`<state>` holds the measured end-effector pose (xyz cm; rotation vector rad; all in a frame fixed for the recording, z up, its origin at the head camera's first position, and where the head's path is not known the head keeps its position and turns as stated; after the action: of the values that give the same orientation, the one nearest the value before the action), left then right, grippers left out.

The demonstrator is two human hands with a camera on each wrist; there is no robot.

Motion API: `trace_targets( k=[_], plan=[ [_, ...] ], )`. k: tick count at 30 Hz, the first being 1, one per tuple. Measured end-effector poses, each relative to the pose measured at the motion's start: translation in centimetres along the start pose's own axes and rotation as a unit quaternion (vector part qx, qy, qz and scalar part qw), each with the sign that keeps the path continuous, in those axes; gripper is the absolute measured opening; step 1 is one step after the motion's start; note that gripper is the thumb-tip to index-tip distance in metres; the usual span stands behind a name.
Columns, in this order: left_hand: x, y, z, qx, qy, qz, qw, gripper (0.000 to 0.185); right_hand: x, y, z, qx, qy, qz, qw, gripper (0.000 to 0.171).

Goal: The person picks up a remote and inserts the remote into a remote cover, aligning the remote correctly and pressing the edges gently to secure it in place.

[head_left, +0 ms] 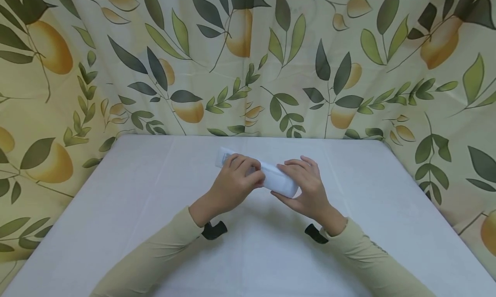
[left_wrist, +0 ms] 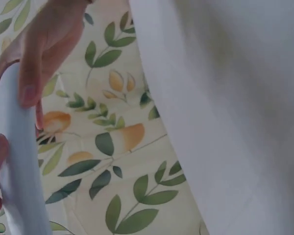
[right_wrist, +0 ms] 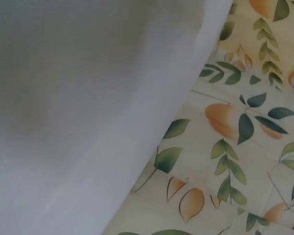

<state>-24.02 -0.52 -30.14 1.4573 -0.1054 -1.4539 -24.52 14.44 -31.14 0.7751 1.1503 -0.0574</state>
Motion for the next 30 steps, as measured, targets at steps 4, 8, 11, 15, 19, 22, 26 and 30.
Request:
trace_targets(
  k=[4, 8, 11, 15, 19, 22, 26, 30],
  plan=[
    [0.4, 0.2, 0.9, -0.005, 0.003, 0.014, 0.9999, 0.036, 0.5, 0.3, 0.0, -0.017, 0.025, -0.007, 1.0, 0.05],
    [1.4, 0.3, 2.9, -0.031, 0.017, 0.054, 0.9979, 0.078, 1.1, 0.9, -0.2, -0.02, 0.041, -0.017, 0.999, 0.05],
    [2.5, 0.7, 4.8, -0.043, 0.05, 0.071, 0.9953, 0.087, 1.3, 1.5, -0.8, -0.031, 0.03, -0.029, 0.999, 0.053],
    [3.4, 1.5, 6.3, -0.022, 0.079, 0.06, 0.9949, 0.071, 1.2, 2.1, -1.8, -0.05, 0.008, -0.036, 0.998, 0.058],
    [3.5, 1.8, 7.0, 0.028, 0.101, 0.047, 0.9934, 0.06, 0.9, 1.9, -2.9, -0.038, -0.025, -0.002, 0.999, 0.062],
    [3.5, 1.5, 7.6, 0.063, 0.134, 0.053, 0.9876, 0.061, 0.3, 1.5, -4.1, 0.005, -0.052, 0.045, 0.998, 0.06],
    [3.4, -0.1, 8.7, 0.086, 0.176, 0.082, 0.9772, 0.06, -0.7, 0.2, -6.0, 0.105, -0.049, 0.113, 0.987, 0.067],
    [3.2, -3.3, 10.3, 0.079, 0.203, 0.131, 0.9672, 0.06, -1.4, -1.7, -8.5, 0.179, -0.037, 0.156, 0.971, 0.067]
  ],
)
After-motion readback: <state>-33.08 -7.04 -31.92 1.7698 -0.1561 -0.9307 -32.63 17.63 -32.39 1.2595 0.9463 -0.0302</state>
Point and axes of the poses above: each hand's wrist, its own x-axis away from the middle knuckle, its own y-axis out of the back of the hand, z = x × y, the point moved 7 cm from there along -x, towards the middle knuckle, and after that the axes turned 5 degrees about -y, right-handed, at the moved point
